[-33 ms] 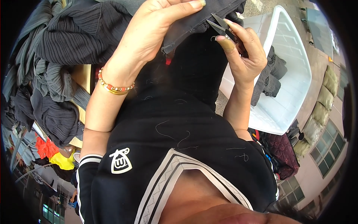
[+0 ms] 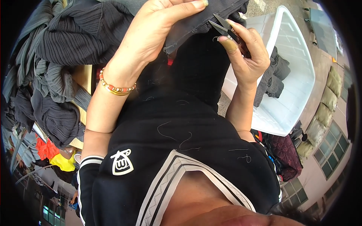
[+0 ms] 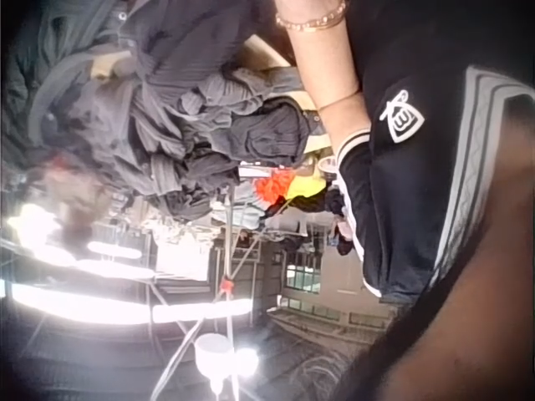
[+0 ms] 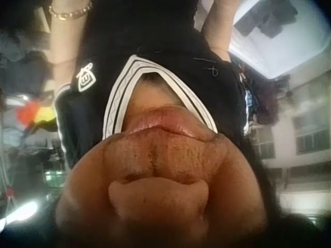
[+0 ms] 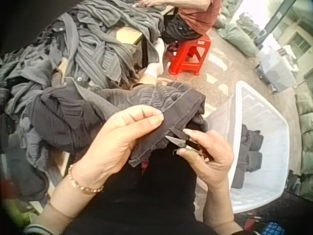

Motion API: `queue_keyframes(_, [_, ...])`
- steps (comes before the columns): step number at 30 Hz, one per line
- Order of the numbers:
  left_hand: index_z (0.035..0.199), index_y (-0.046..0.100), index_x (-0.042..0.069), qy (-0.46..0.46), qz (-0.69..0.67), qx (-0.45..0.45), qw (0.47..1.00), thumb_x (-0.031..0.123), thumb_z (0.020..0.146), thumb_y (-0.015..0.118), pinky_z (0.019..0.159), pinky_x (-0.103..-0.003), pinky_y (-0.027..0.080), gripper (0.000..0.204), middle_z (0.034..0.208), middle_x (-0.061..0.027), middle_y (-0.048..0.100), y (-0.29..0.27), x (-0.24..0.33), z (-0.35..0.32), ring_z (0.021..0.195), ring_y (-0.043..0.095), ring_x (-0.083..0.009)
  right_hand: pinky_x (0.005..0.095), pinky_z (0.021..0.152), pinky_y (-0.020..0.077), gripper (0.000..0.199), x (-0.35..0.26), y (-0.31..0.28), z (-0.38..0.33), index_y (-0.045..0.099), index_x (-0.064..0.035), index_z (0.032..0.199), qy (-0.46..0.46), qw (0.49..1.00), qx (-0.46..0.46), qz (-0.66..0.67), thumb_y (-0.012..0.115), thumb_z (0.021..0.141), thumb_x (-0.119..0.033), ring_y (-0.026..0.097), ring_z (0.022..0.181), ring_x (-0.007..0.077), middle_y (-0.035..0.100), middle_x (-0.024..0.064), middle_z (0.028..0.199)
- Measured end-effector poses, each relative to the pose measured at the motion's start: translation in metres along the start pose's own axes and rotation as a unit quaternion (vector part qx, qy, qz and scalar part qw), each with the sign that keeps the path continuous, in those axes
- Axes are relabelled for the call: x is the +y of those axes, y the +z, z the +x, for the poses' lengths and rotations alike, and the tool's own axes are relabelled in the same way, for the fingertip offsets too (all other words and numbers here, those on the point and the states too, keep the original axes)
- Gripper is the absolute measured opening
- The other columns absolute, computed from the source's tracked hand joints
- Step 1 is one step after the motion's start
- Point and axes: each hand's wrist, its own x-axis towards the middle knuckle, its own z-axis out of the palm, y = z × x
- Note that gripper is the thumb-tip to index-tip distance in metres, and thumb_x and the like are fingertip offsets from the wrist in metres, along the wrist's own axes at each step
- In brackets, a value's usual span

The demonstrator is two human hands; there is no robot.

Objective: Trimming excess threads from garments using a small handheld clipper.

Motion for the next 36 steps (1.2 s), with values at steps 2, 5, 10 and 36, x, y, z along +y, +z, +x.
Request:
queue_keyframes(2, [0.109, 0.064, 0.0, -0.114, 0.001, 0.13, 0.985, 0.009, 0.099, 0.06, 0.081, -0.022, 0.053, 0.014, 0.099, -0.0044, 0.07, 0.024, 0.018, 0.0, 0.088, 0.066, -0.0092, 0.0188, 0.048, 0.0292, 0.041, 0.001, -0.001, -0.001, 0.076, -0.0034, 0.108, -0.006, 1.0, -0.001, -0.007, 0.089, 0.069, -0.008, 0.043, 0.056, 0.0039, 0.054, -0.0019, 0.071])
queue_keyframes(5, [0.108, 0.064, 0.0, -0.223, 0.006, 0.254, 0.941, 0.009, 0.099, 0.06, 0.081, -0.022, 0.053, 0.014, 0.099, -0.0045, 0.07, 0.033, 0.026, 0.0, 0.087, 0.066, -0.0091, 0.0194, 0.048, 0.0283, 0.041, 0.001, -0.001, -0.001, 0.076, -0.003, 0.108, -0.003, 1.0, 0.004, -0.005, 0.089, 0.069, -0.009, 0.043, 0.056, 0.0041, 0.054, -0.0019, 0.071])
queue_keyframes(10, [0.108, 0.065, 0.0, -0.225, 0.009, 0.254, 0.941, 0.01, 0.099, 0.06, 0.081, -0.022, 0.053, 0.014, 0.099, -0.0043, 0.07, 0.034, 0.027, 0.001, 0.087, 0.066, -0.0091, 0.0194, 0.048, 0.0281, 0.042, 0.004, 0.0, 0.001, 0.075, -0.0025, 0.108, -0.021, 1.0, -0.003, 0.008, 0.089, 0.069, -0.009, 0.043, 0.056, 0.004, 0.055, -0.0017, 0.07])
queue_keyframes(36, [0.112, 0.062, 0.0, -0.224, 0.105, 0.279, 0.928, 0.009, 0.1, 0.061, 0.068, -0.017, 0.049, 0.015, 0.096, -0.0015, 0.069, 0.05, 0.032, 0.003, 0.076, 0.062, -0.0038, 0.0208, 0.05, 0.0251, 0.035, 0.008, 0.005, -0.003, 0.076, -0.0044, 0.107, 0.03, 0.998, 0.052, 0.012, 0.087, 0.075, -0.011, 0.038, 0.057, 0.0038, 0.047, -0.0042, 0.068])
